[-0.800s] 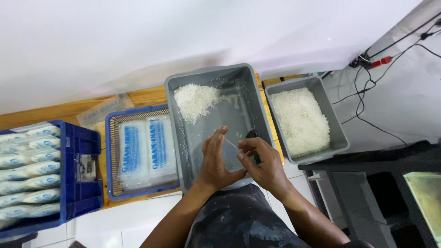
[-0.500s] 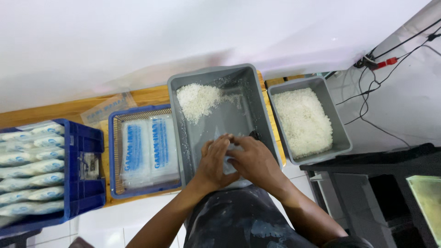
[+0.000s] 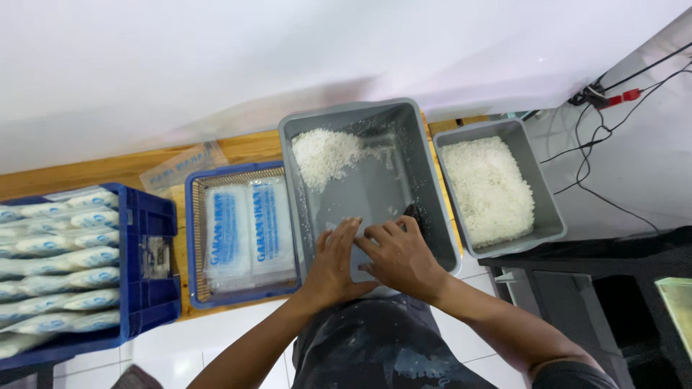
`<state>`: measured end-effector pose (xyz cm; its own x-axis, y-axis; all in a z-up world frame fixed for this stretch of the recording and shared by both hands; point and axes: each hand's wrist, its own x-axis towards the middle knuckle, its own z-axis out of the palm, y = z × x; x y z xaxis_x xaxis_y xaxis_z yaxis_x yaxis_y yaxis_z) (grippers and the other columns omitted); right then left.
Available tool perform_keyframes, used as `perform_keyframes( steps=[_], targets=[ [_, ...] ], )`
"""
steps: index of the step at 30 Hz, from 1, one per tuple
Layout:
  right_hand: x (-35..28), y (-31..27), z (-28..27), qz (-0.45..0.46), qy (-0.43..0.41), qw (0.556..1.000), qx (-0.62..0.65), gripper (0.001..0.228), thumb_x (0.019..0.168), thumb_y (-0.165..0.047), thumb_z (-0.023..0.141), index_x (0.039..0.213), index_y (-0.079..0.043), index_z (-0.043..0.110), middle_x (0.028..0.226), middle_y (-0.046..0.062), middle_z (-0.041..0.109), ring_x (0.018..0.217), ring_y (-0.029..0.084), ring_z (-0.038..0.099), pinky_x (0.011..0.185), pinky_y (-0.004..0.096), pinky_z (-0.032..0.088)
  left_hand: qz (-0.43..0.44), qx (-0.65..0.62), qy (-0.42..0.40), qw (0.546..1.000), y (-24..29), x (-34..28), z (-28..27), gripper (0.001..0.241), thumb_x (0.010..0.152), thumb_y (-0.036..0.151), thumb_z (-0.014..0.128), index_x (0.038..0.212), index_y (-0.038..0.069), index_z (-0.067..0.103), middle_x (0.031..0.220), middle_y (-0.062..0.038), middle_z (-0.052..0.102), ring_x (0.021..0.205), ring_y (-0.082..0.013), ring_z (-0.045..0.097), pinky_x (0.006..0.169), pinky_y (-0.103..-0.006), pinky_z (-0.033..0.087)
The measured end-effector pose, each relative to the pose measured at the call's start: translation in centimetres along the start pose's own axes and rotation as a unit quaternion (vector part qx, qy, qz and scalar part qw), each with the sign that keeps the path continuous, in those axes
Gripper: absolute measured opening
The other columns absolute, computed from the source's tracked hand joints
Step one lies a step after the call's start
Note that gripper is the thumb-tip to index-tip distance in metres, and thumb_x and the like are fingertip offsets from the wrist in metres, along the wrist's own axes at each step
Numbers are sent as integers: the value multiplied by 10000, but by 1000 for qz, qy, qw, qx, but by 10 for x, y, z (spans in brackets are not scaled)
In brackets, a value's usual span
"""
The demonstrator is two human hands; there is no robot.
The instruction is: The person fills a plastic bag with aquarium salt from a bin using a scoop, then folds and presses the top of the bag before placing it into a blue crate with other filled bags.
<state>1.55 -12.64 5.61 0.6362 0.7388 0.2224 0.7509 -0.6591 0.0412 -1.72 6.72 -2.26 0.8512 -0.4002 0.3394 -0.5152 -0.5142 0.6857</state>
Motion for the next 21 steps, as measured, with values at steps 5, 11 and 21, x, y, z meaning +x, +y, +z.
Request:
perform_keyframes(
  steps=[5,11,21],
  targets=[
    [2,-7,11,-1,-15,1000,11,353,879,-371,770,1153,-180,652,1081,46,594,830,232,630,835,469,484,-40,10,-9,999,-23,-17,20,1187,566,297,956,1564,43,365,1543,-173,493,1446,-390,470,1140,-566,301],
    [-13,31,61,232,11,955,184,144,997,-265,679,1072,-159,740,1019,53,705,788,262,749,703,396,586,-113,-98,75,986,-24,-1,-3,898,648,195,913,1440,73,507,1429,-199,582,1367,-466,541,1125,-590,367],
    [-91,69,229,445,-326,832,66,203,912,-121,633,811,-42,789,771,216,761,773,392,791,614,500,623,-100,-199,234,946,-47,11,-33,781,698,232,948,1340,-3,569,1243,-174,667,1233,-379,665,1098,-495,483]
  ],
)
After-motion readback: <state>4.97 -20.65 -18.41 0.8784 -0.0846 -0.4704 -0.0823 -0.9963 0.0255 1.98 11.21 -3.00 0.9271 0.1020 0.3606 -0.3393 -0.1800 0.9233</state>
